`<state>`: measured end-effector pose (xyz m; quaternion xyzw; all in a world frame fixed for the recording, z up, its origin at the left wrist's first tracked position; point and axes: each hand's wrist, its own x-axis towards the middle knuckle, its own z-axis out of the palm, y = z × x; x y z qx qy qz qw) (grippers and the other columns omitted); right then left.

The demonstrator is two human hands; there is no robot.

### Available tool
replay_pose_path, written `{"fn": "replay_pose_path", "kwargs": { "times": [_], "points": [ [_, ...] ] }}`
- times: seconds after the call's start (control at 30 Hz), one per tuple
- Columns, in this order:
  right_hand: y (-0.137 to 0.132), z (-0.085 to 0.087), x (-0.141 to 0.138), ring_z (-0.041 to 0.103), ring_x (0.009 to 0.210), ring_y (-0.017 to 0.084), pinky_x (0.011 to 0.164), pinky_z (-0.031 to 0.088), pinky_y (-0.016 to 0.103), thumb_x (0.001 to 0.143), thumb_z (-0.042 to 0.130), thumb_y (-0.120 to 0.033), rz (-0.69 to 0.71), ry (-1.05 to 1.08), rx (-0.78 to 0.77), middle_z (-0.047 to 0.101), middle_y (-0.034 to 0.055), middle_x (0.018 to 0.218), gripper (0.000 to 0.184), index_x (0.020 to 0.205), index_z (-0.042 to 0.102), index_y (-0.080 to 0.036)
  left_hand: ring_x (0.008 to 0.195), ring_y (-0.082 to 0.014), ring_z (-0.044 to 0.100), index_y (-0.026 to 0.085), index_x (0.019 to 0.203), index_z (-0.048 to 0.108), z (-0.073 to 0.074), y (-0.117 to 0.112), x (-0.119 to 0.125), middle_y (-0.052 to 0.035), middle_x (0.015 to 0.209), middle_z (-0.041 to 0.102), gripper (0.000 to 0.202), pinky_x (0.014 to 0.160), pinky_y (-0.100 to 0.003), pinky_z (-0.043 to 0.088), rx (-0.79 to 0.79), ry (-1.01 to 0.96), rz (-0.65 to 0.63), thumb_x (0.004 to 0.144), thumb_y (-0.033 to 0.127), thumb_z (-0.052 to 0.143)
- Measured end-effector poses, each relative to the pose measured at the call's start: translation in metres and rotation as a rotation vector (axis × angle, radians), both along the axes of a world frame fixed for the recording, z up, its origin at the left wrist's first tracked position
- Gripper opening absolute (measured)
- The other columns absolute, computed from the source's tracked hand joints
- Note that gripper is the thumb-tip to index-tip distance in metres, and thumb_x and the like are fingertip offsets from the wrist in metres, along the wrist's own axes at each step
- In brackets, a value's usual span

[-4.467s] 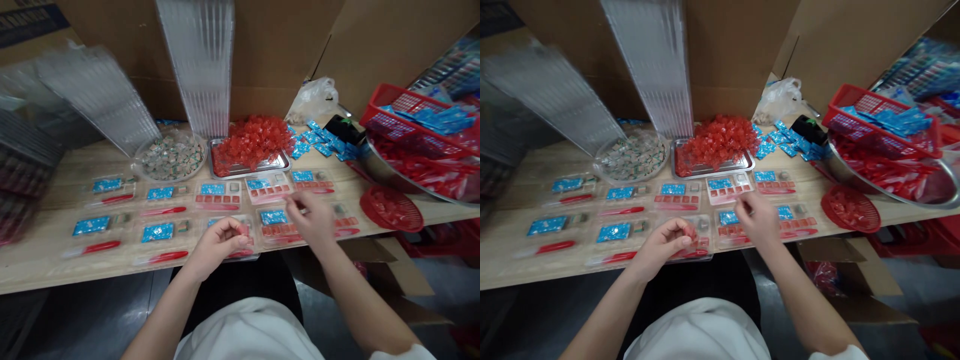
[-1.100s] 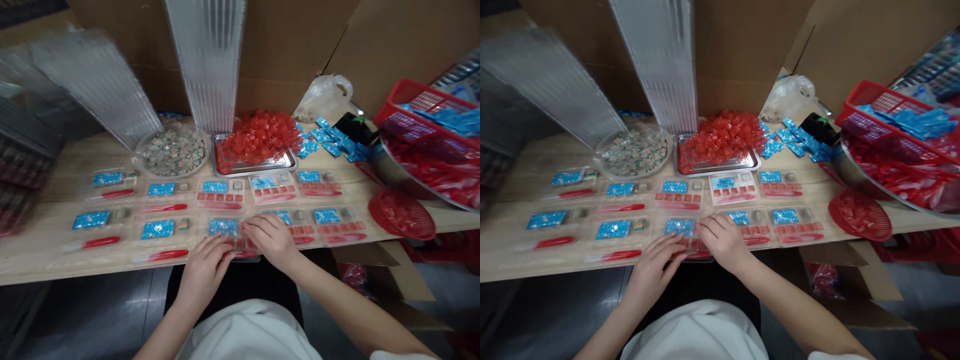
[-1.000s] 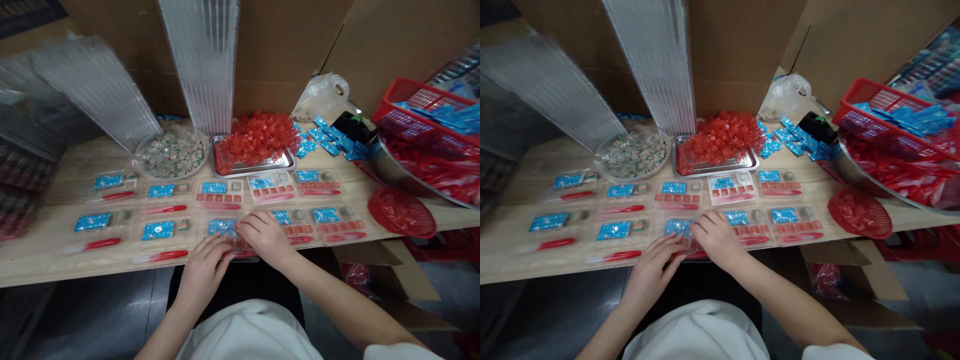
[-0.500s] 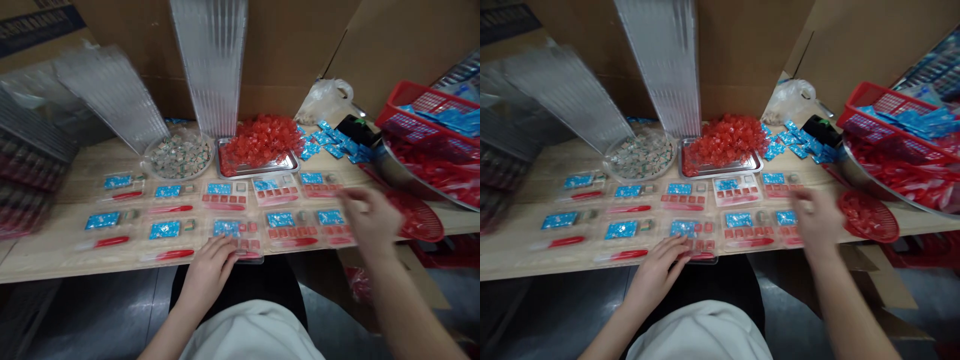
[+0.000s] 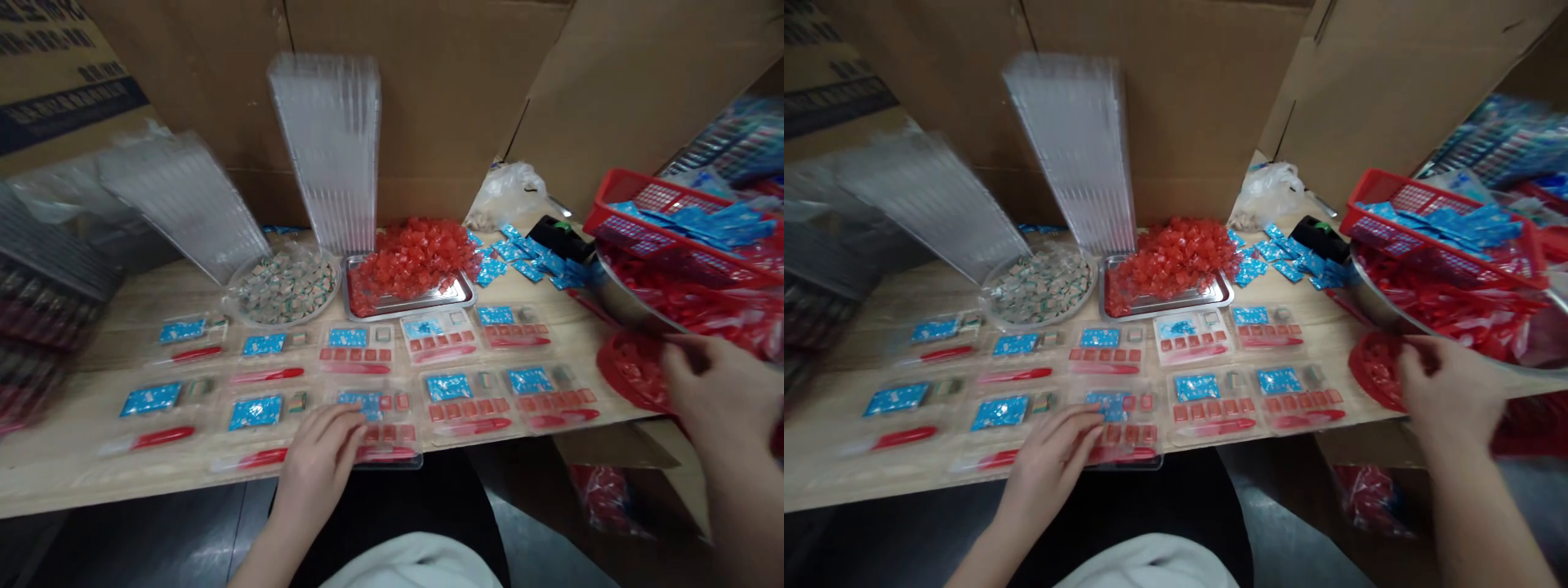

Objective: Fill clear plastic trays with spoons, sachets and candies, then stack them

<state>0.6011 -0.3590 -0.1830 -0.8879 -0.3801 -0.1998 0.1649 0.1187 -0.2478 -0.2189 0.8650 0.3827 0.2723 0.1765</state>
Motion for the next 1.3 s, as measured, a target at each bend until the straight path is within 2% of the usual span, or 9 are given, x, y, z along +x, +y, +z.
{"fn": "replay_pose_path", "kwargs": {
  "times": [0.13, 0.27, 0.37, 0.47, 0.6, 0.73, 0.9, 1.13, 1.3],
  "points": [
    [0.091, 0.000, -0.074, 0.062, 0.078, 0.021, 0.066, 0.046, 0.033, 0.081, 0.052, -0.033, 0.467, 0.437, -0.034, 0.069, 0.0097, 0.091, 0.022, 0.091, 0.067, -0.021, 0.094, -0.0215, 0.060, 0.021, 0.098, 0.060, 0.016, 0.059, 0.021, -0.0066, 0.098, 0.066, 0.017, 0.085, -0.036, 0.047, 0.027, 0.096, 0.061, 0.088, 0.025, 0.047],
    [0.198, -0.012, -0.123, 0.061, 0.085, 0.018, 0.077, 0.045, 0.029, 0.082, 0.049, -0.019, 0.537, 0.429, -0.167, 0.067, 0.0100, 0.096, 0.021, 0.094, 0.066, -0.015, 0.102, -0.0258, 0.057, 0.018, 0.111, 0.055, 0.029, 0.128, 0.069, -0.0122, 0.108, 0.062, 0.027, 0.087, -0.039, 0.044, 0.044, 0.403, 0.138, 0.086, 0.024, 0.047],
    [0.242, -0.025, -0.145, 0.060, 0.087, 0.021, 0.077, 0.045, 0.029, 0.077, 0.053, -0.011, 0.516, 0.396, -0.170, 0.066, 0.0156, 0.093, 0.019, 0.092, 0.066, -0.009, 0.098, -0.0301, 0.059, 0.012, 0.104, 0.058, 0.024, 0.159, 0.097, -0.0171, 0.099, 0.063, 0.026, 0.082, -0.042, 0.045, 0.057, 0.479, 0.165, 0.083, 0.025, 0.052],
    [0.252, -0.038, -0.153, 0.061, 0.085, 0.019, 0.074, 0.046, 0.026, 0.070, 0.062, -0.009, 0.593, 0.394, -0.190, 0.066, 0.0133, 0.096, 0.023, 0.092, 0.066, -0.012, 0.094, -0.0269, 0.060, 0.013, 0.099, 0.061, 0.010, 0.170, 0.109, -0.0151, 0.097, 0.063, 0.022, 0.081, -0.038, 0.045, 0.059, 0.466, 0.100, 0.082, 0.024, 0.054],
    [0.252, -0.042, -0.134, 0.060, 0.090, 0.017, 0.081, 0.045, 0.026, 0.077, 0.056, -0.010, 0.650, 0.420, -0.175, 0.067, 0.0073, 0.097, 0.023, 0.095, 0.067, -0.018, 0.102, -0.0242, 0.055, 0.017, 0.118, 0.054, -0.002, 0.177, 0.116, -0.0123, 0.108, 0.058, 0.034, 0.087, -0.036, 0.044, 0.062, 0.425, 0.041, 0.085, 0.024, 0.049],
    [0.262, -0.039, -0.123, 0.060, 0.086, 0.018, 0.081, 0.045, 0.029, 0.081, 0.053, -0.014, 0.676, 0.468, -0.165, 0.066, 0.0076, 0.093, 0.024, 0.100, 0.066, -0.017, 0.110, -0.0288, 0.048, 0.024, 0.125, 0.050, -0.004, 0.193, 0.133, -0.0118, 0.119, 0.049, 0.042, 0.088, -0.041, 0.043, 0.072, 0.402, 0.022, 0.083, 0.026, 0.053],
    [0.269, -0.047, -0.147, 0.060, 0.089, 0.017, 0.083, 0.044, 0.028, 0.068, 0.070, -0.015, 0.849, 0.565, -0.169, 0.063, 0.0045, 0.096, 0.025, 0.092, 0.067, -0.022, 0.108, -0.0284, 0.050, 0.022, 0.118, 0.057, 0.004, 0.202, 0.140, -0.0123, 0.121, 0.049, 0.038, 0.087, -0.041, 0.044, 0.068, 0.377, -0.003, 0.080, 0.022, 0.058],
    [0.257, -0.056, -0.140, 0.061, 0.065, 0.012, 0.062, 0.048, 0.024, 0.082, 0.050, -0.017, 0.815, 0.820, -0.033, 0.065, 0.0017, 0.077, 0.017, 0.096, 0.060, -0.017, 0.105, -0.0180, 0.054, 0.021, 0.106, 0.061, 0.024, 0.140, 0.062, -0.0052, 0.110, 0.060, 0.023, 0.095, -0.033, 0.041, -0.069, 0.049, -0.043, 0.088, 0.024, 0.047],
    [0.250, -0.060, -0.151, 0.059, 0.076, 0.015, 0.072, 0.046, 0.027, 0.065, 0.067, -0.017, 0.822, 0.868, 0.043, 0.064, 0.0003, 0.079, 0.017, 0.082, 0.063, -0.019, 0.100, -0.0192, 0.059, 0.021, 0.100, 0.062, 0.012, 0.105, 0.044, -0.0045, 0.103, 0.065, 0.020, 0.088, -0.034, 0.045, -0.303, -0.081, -0.004, 0.085, 0.021, 0.050]
  ]
}}
